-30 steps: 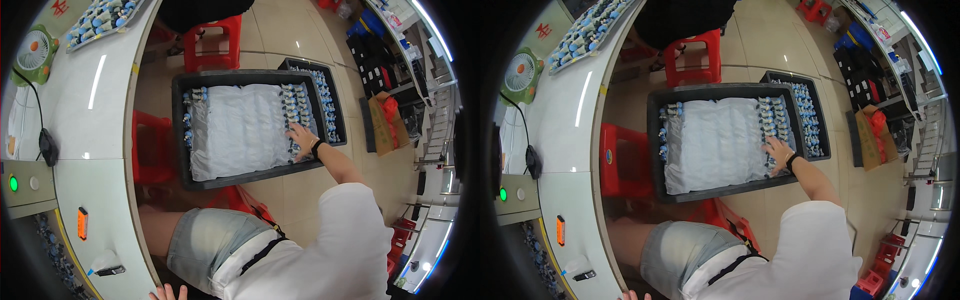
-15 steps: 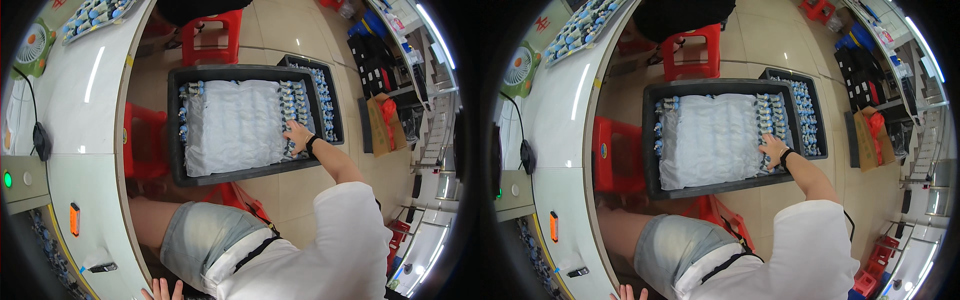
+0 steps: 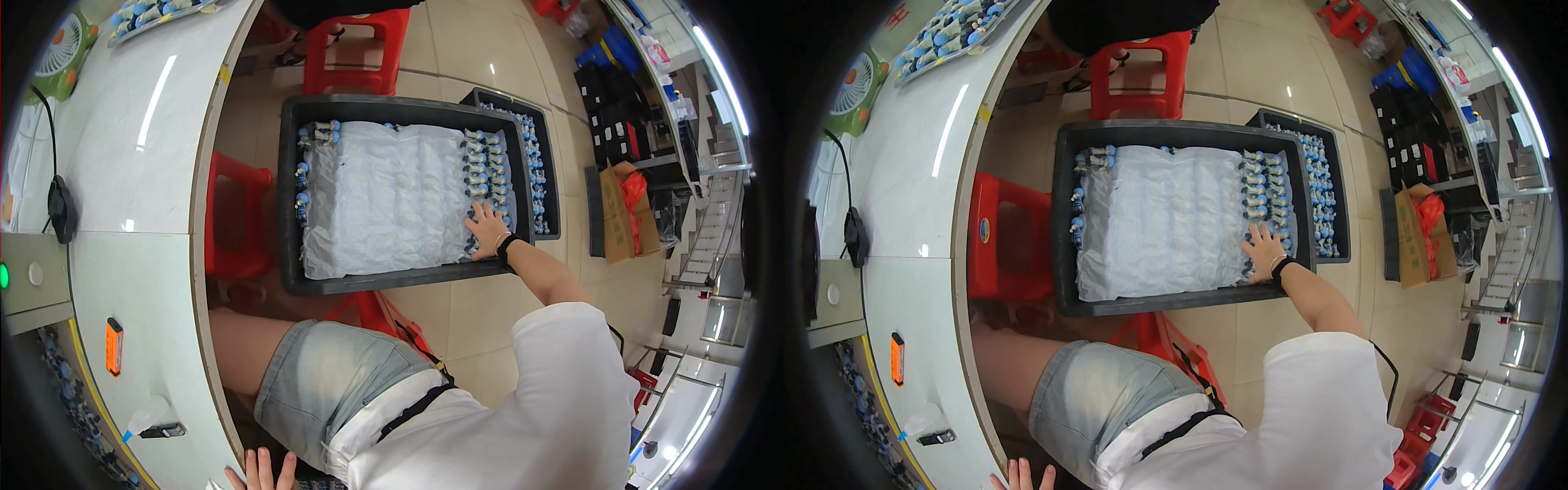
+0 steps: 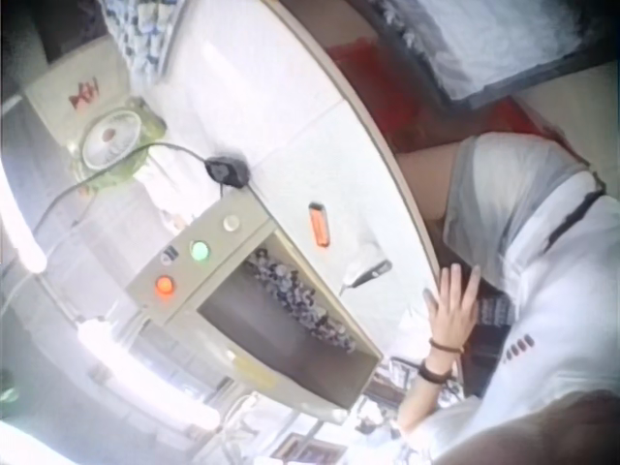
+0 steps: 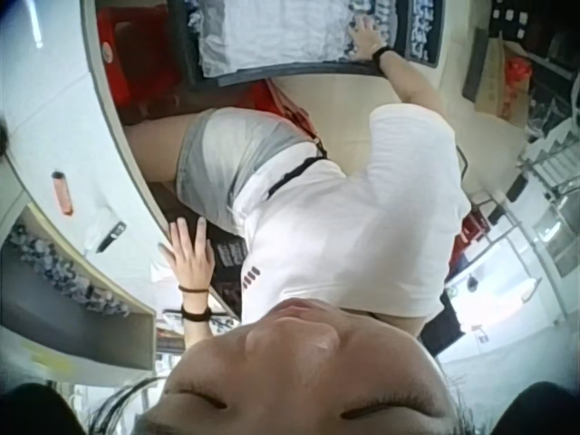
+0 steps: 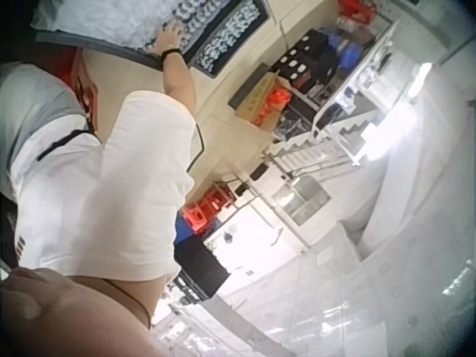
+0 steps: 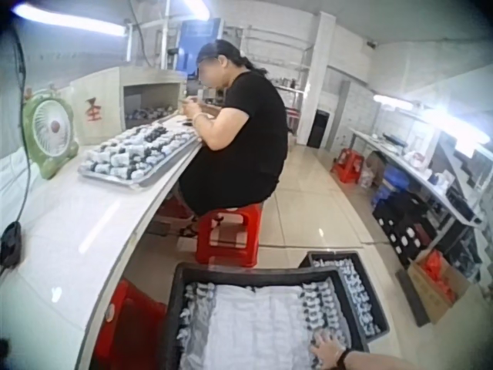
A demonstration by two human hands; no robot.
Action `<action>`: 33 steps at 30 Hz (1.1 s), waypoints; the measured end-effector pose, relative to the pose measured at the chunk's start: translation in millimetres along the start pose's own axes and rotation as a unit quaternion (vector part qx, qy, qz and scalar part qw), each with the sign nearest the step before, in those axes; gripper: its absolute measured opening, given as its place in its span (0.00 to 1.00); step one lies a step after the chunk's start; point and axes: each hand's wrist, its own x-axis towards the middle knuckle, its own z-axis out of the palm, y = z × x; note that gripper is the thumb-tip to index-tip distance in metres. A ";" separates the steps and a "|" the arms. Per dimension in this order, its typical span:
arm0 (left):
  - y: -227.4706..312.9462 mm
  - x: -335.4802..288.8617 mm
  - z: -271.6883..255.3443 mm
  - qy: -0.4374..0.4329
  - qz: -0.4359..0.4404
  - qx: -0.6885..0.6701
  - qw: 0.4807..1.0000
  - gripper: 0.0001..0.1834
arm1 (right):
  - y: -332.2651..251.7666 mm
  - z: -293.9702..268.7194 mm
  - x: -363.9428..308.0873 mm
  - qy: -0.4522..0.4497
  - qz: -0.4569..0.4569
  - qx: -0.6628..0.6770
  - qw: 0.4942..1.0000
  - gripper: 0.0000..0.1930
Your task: Glue and assemble small plastic figurines in a factory setting.
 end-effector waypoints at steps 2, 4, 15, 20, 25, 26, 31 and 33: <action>-1.0 -0.5 0.3 -0.009 0.005 0.010 1.000 0.27 | 1.9 -3.8 -3.5 -0.005 -0.004 0.004 1.000 0.45; -0.9 -0.7 1.4 -0.004 0.002 0.007 1.000 0.26 | 0.3 -7.2 -4.7 -0.009 -0.008 0.006 1.000 0.45; -1.8 -1.7 4.4 0.000 -0.008 -0.017 1.000 0.26 | -2.7 0.6 3.2 0.002 0.034 0.044 0.998 0.47; -3.1 -1.6 2.9 0.002 -0.004 -0.025 1.000 0.26 | 0.5 10.5 3.7 0.028 0.012 0.040 0.999 0.48; -2.5 -1.3 3.4 0.006 -0.005 -0.016 1.000 0.26 | 8.5 4.9 4.6 0.000 -0.031 0.048 0.998 0.43; -2.3 -1.5 3.4 0.010 -0.003 -0.010 1.000 0.26 | 8.4 2.5 4.3 0.000 -0.032 0.046 0.998 0.43; -2.9 -1.2 2.5 0.008 -0.001 -0.012 1.000 0.26 | 4.1 -5.0 3.0 -0.021 -0.017 0.051 0.998 0.37; -3.2 -0.5 2.2 0.009 0.000 -0.008 1.000 0.26 | 8.0 2.4 3.2 -0.003 -0.027 0.065 0.998 0.35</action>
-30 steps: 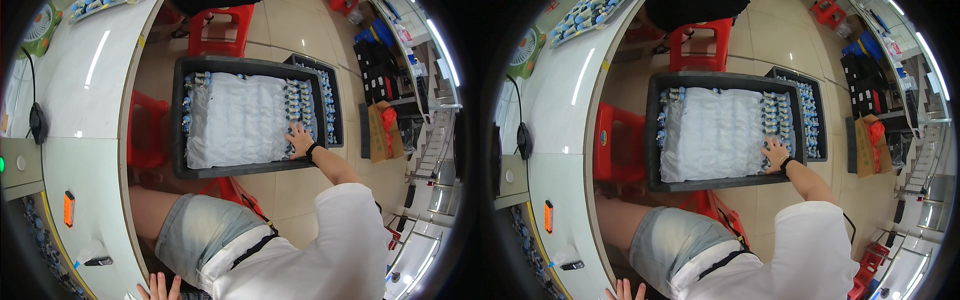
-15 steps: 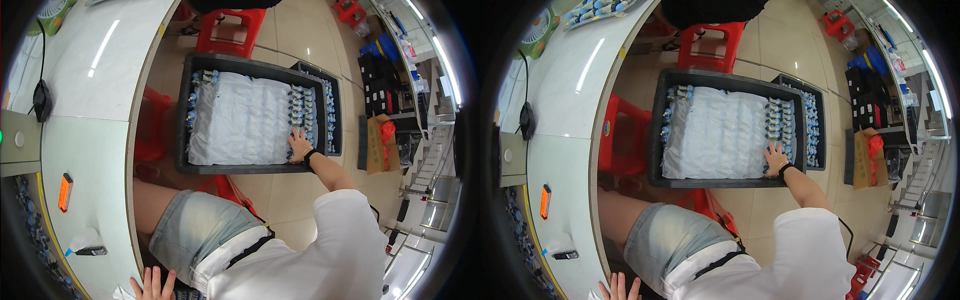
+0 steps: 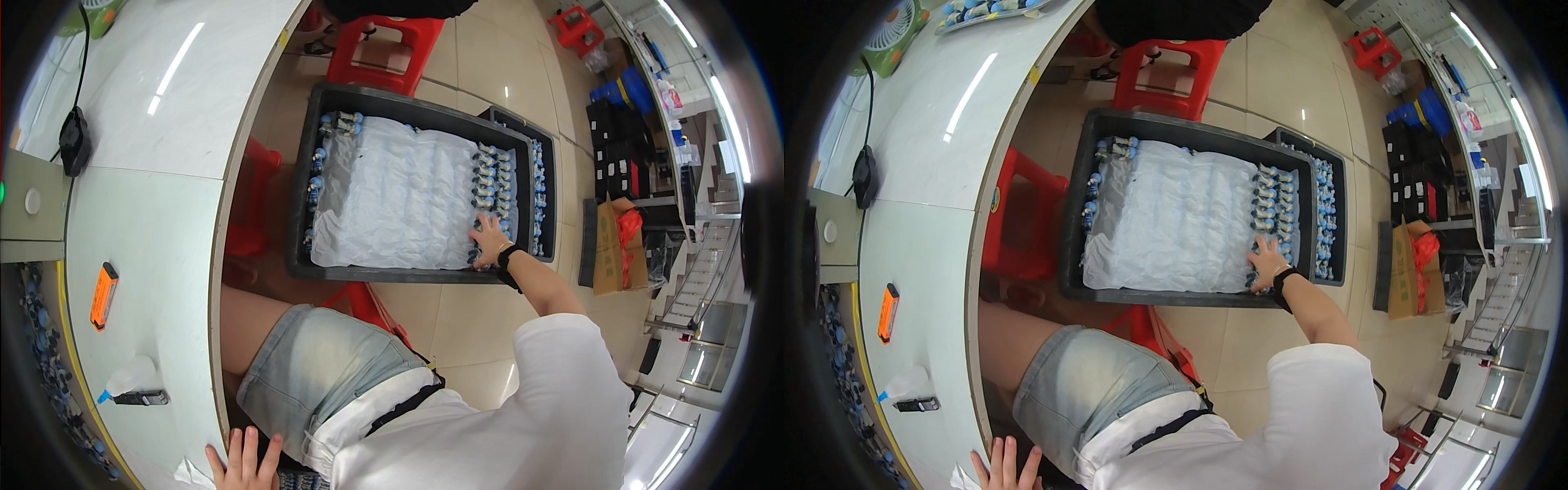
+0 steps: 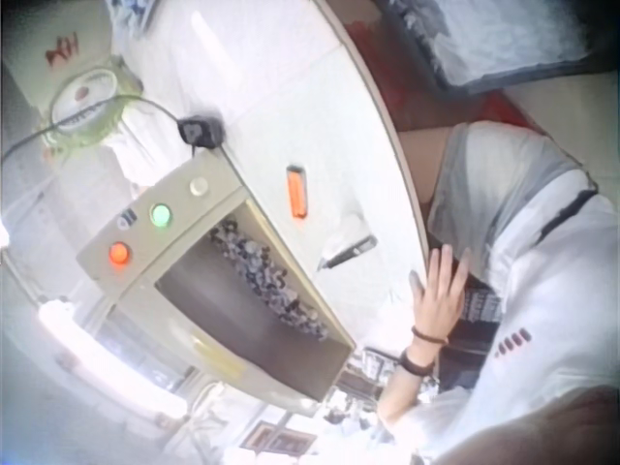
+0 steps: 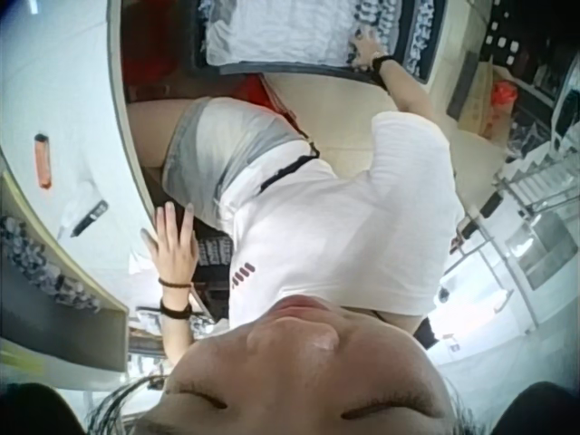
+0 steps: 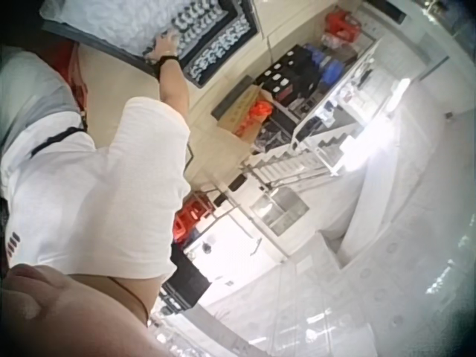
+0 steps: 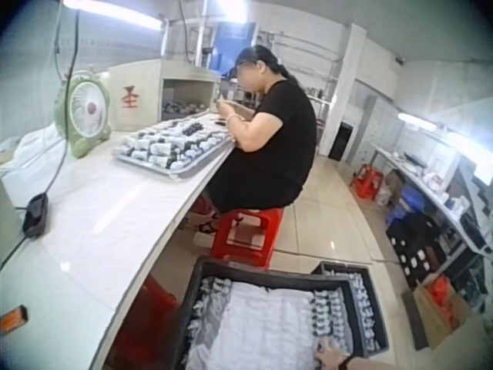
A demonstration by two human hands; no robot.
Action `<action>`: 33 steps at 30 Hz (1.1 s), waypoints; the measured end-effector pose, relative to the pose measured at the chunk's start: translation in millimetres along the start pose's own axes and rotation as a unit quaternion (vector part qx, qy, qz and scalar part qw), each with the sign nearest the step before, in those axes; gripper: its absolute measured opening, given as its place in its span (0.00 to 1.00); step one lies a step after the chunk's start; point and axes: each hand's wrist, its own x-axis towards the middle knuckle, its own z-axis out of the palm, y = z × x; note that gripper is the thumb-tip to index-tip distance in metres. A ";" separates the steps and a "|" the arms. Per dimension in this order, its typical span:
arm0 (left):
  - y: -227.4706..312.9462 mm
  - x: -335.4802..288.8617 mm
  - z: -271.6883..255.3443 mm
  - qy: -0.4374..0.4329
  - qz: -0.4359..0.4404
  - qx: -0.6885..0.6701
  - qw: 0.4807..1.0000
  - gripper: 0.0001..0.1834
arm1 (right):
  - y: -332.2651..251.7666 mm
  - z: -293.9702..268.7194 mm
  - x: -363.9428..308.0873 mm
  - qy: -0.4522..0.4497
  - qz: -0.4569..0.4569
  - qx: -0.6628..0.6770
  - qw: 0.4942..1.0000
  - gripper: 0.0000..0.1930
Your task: Glue and assemble small plastic figurines in a factory setting.
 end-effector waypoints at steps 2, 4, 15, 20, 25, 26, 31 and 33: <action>-0.7 0.5 -0.2 0.002 0.009 0.000 1.000 0.26 | 7.4 5.9 -3.7 0.018 -0.011 0.014 1.000 0.34; -0.9 -0.1 0.1 0.000 0.005 -0.010 1.000 0.26 | 11.9 9.2 -9.2 0.067 -0.014 0.080 0.994 0.32; -1.7 -1.1 -0.5 -0.002 0.001 -0.030 1.000 0.26 | 12.1 9.6 -7.5 0.054 -0.018 0.115 0.992 0.30; -3.0 -0.5 -0.5 0.006 0.001 -0.032 0.999 0.26 | 9.1 8.9 -13.1 0.062 0.003 0.160 0.985 0.30; 0.7 3.9 -3.9 0.018 0.004 -0.024 1.000 0.25 | 19.3 -11.9 -20.5 0.313 0.001 0.275 0.909 0.29; 1.4 4.2 -3.4 0.020 0.016 -0.018 1.000 0.25 | 23.1 -18.8 -19.9 0.355 -0.010 0.263 0.897 0.28; 5.2 -1.6 3.0 0.002 0.009 -0.015 1.000 0.32 | -6.9 -81.2 -35.2 0.391 -0.020 0.331 0.858 0.28; 19.4 1.4 -9.8 -0.019 -0.045 -0.120 0.992 0.32 | -48.9 -120.2 -57.9 0.420 -0.135 0.470 0.764 0.29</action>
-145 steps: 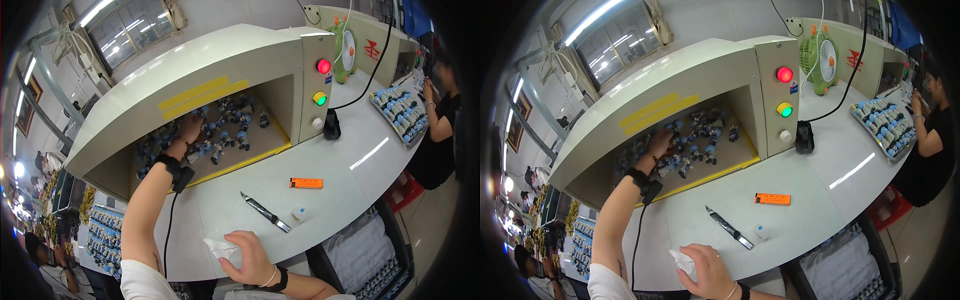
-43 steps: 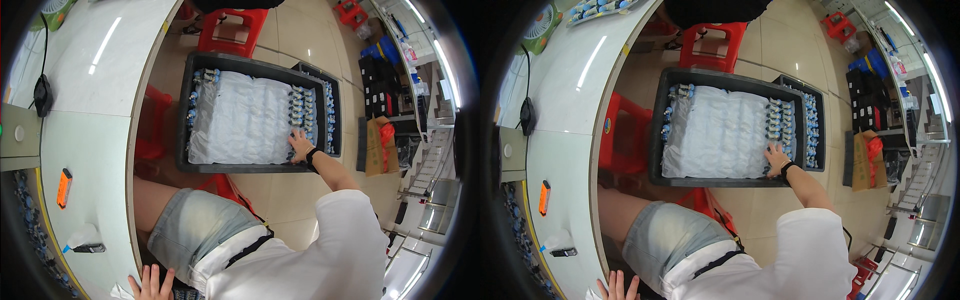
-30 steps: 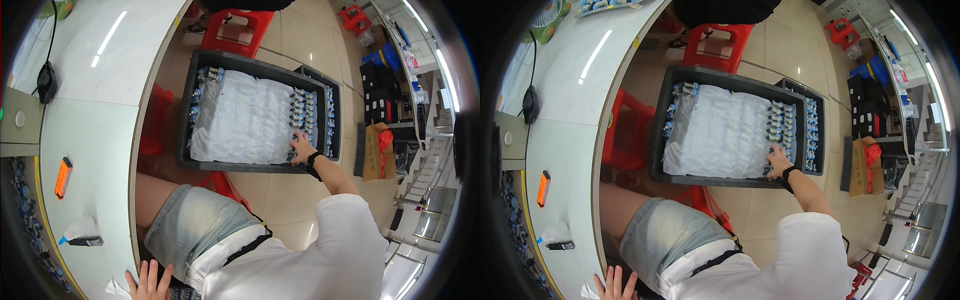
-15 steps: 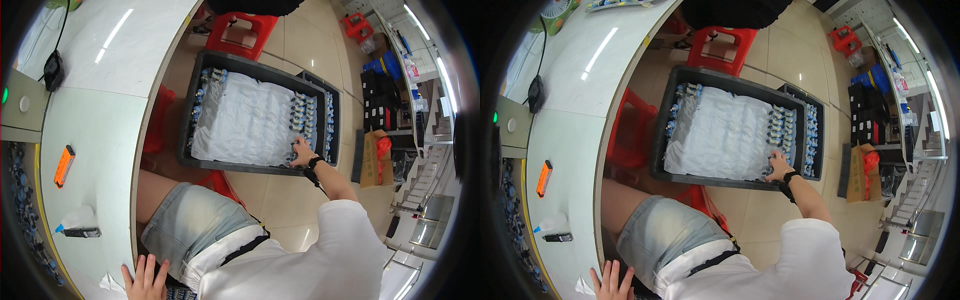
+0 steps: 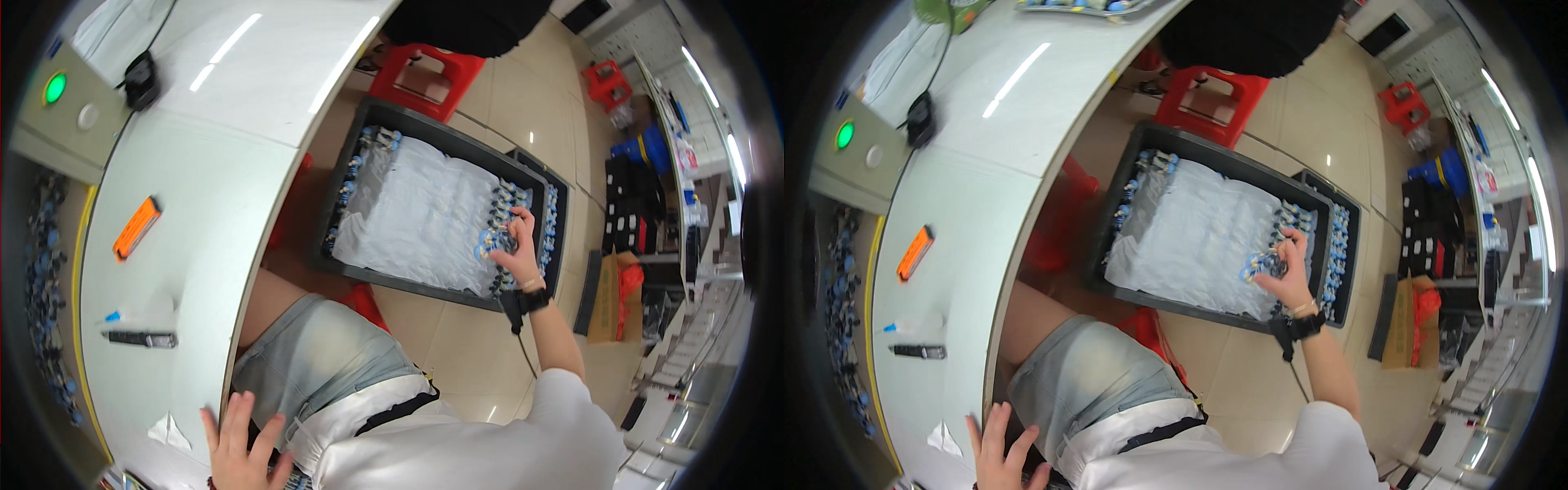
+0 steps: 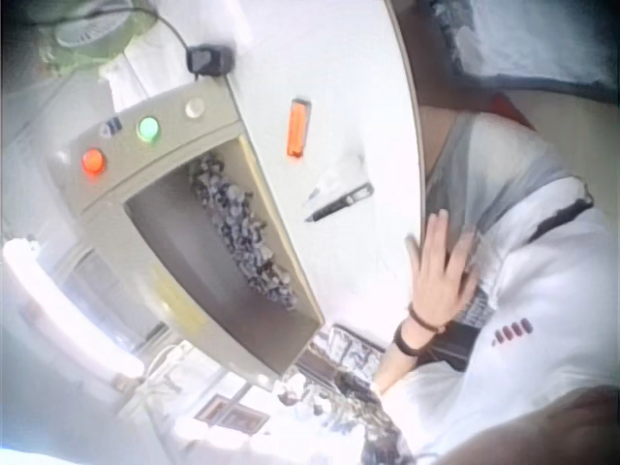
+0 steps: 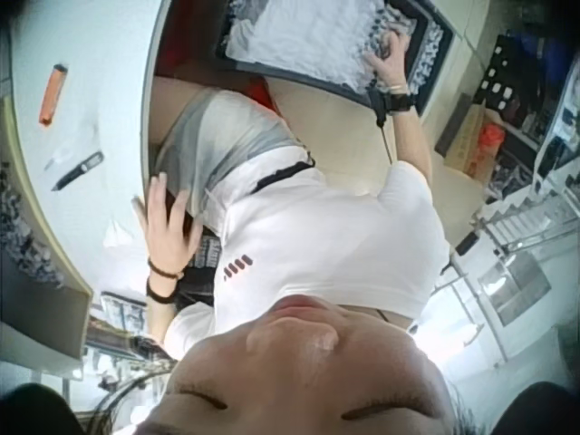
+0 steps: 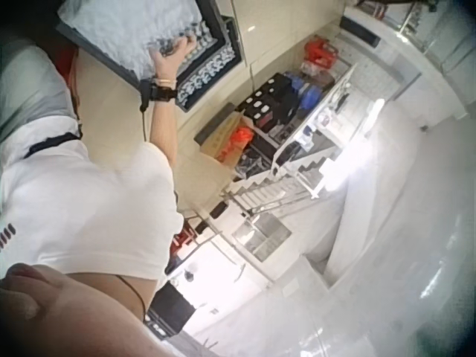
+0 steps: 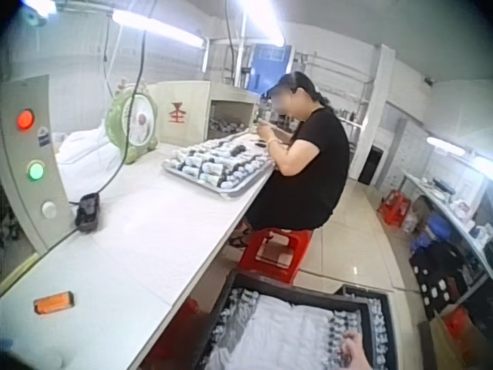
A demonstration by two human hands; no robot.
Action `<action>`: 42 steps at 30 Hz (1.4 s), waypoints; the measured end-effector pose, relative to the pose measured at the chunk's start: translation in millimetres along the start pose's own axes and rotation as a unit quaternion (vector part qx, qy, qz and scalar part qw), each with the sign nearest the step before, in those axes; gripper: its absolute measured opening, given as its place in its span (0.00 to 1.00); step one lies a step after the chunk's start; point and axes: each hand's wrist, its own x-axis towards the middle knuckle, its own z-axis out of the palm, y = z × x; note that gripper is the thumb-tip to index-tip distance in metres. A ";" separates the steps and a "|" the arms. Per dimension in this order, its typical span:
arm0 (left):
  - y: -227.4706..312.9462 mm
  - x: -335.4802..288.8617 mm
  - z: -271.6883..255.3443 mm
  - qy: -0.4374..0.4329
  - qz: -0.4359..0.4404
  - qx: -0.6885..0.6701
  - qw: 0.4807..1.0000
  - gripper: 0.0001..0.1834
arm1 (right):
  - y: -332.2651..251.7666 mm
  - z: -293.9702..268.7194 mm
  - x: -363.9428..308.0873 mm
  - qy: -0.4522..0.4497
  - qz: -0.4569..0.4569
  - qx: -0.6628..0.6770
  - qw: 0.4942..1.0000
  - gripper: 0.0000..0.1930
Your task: Glue and assemble small plastic figurines in a factory setting.
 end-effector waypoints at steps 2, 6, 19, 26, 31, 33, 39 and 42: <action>18.0 1.1 -10.1 0.179 0.030 -0.284 0.941 0.26 | -75.9 29.3 5.0 -0.033 -0.083 0.119 0.989 0.29; 39.2 33.2 25.2 0.154 0.040 -0.750 0.641 0.35 | -194.0 98.7 -14.2 -0.091 -0.256 0.185 0.944 0.29; 33.8 -6.7 33.3 0.313 0.028 -0.890 0.331 0.21 | -318.6 194.2 -78.7 -0.296 -0.548 0.384 0.681 0.19; 19.2 -51.4 64.0 0.325 0.035 -0.903 0.279 0.21 | -376.5 194.8 -90.7 -0.330 -0.644 0.218 0.655 0.15; 6.3 -84.6 51.3 0.340 -0.021 -0.909 0.241 0.19 | -411.2 227.7 -94.5 -0.432 -0.612 0.326 0.576 0.17; 6.2 -91.2 50.2 0.363 -0.035 -0.901 0.236 0.19 | -419.9 231.7 -98.0 -0.429 -0.614 0.328 0.575 0.19; -9.5 -100.9 37.9 0.361 -0.047 -0.884 0.294 0.18 | -421.5 246.4 -92.5 -0.445 -0.554 0.353 0.608 0.28; -22.1 -94.8 43.1 0.246 0.026 -0.951 0.186 0.18 | -418.7 246.4 -80.8 -0.480 -0.481 0.400 0.616 0.33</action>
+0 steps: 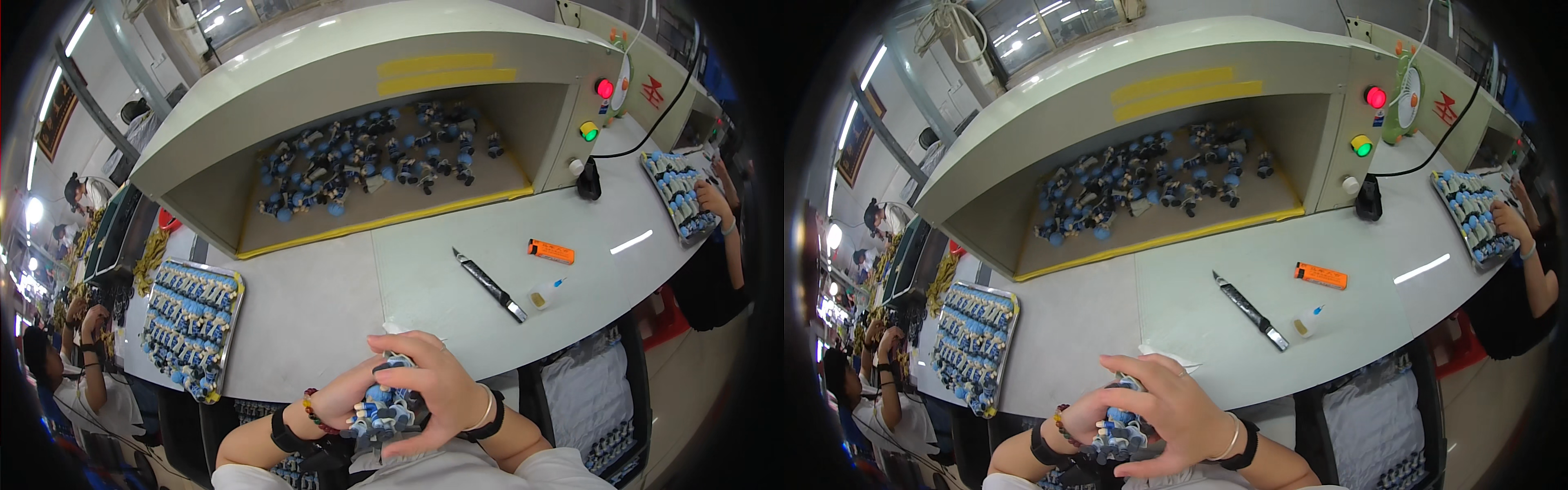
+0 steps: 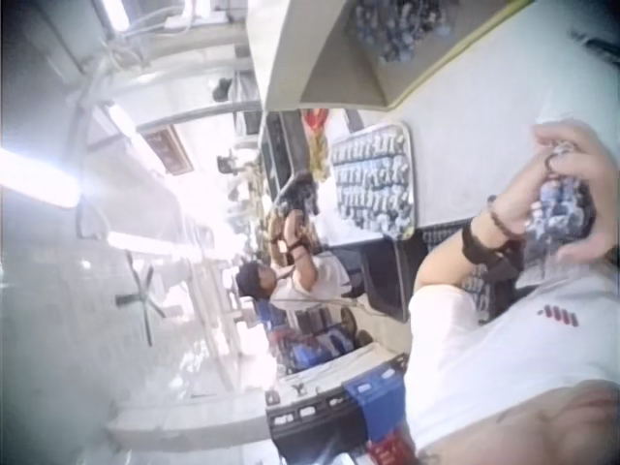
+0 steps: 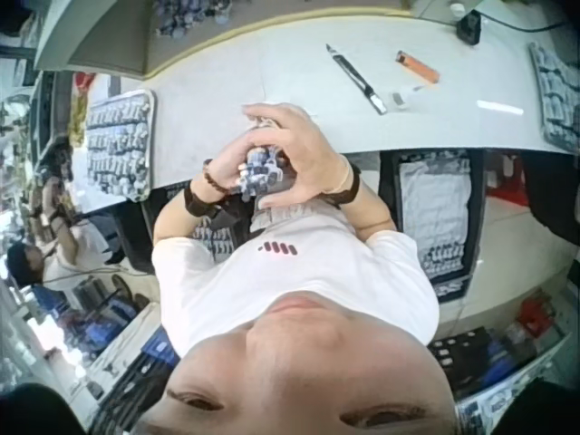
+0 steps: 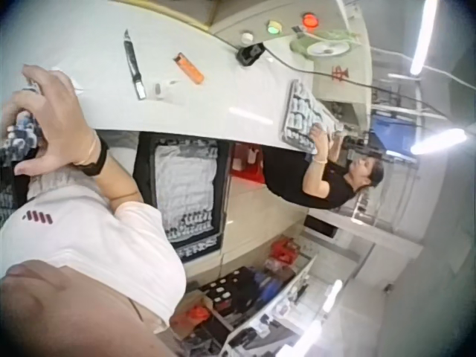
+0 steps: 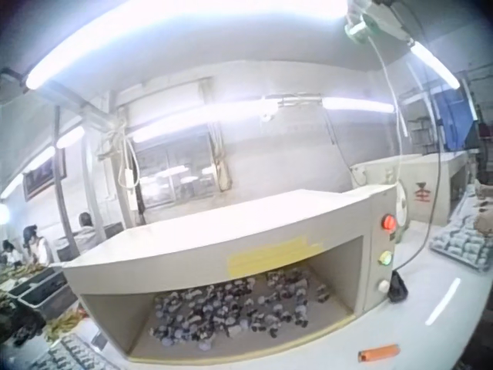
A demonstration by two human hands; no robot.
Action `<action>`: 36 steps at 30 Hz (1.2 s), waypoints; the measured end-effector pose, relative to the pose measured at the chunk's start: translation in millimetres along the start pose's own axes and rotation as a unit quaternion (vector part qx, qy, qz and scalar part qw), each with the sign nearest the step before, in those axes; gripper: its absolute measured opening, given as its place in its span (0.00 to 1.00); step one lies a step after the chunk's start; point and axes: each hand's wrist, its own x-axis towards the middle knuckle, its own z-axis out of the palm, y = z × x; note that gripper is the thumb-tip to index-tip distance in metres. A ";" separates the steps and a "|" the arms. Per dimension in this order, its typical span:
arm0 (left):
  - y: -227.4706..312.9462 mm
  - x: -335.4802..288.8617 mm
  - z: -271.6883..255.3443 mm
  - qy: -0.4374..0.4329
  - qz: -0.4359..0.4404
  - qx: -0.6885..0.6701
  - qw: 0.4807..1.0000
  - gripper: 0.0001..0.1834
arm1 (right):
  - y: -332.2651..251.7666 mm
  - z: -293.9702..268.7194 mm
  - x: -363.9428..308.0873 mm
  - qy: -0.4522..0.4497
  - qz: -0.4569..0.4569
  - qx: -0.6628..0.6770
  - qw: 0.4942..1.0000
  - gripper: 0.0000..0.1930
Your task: Glue and assemble small plastic figurines in a factory setting.
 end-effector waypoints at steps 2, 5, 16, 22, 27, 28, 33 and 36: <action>3.5 5.5 2.4 0.012 -0.023 0.008 1.000 0.20 | -4.6 -7.6 -2.2 0.012 0.019 0.052 0.998 0.35; 2.7 10.0 -1.3 0.050 -0.030 -0.003 0.998 0.21 | -11.7 -11.8 -4.9 -0.067 0.095 -0.108 0.987 0.32; 162.9 86.9 27.7 0.149 0.184 0.262 0.936 0.19 | 9.6 -53.3 -63.3 0.209 0.026 -0.173 0.962 0.21; 298.9 182.1 -9.8 0.180 0.294 0.364 0.865 0.19 | 17.5 -59.7 -61.8 0.160 0.072 -0.189 0.966 0.06; 319.7 219.8 8.4 0.246 0.350 0.567 0.704 0.20 | 1.9 -69.2 -57.6 0.159 0.084 -0.139 0.974 0.07; 321.0 227.5 8.0 0.260 0.354 0.601 0.668 0.21 | 1.8 -70.6 -55.1 0.162 0.086 -0.141 0.973 0.07; 317.5 242.5 1.0 0.328 0.357 0.746 0.456 0.22 | 5.9 -71.9 -51.5 0.173 0.057 -0.140 0.973 0.06; 312.5 247.4 -2.4 0.355 0.350 0.809 0.311 0.22 | 7.7 -73.7 -50.9 0.173 0.051 -0.146 0.973 0.06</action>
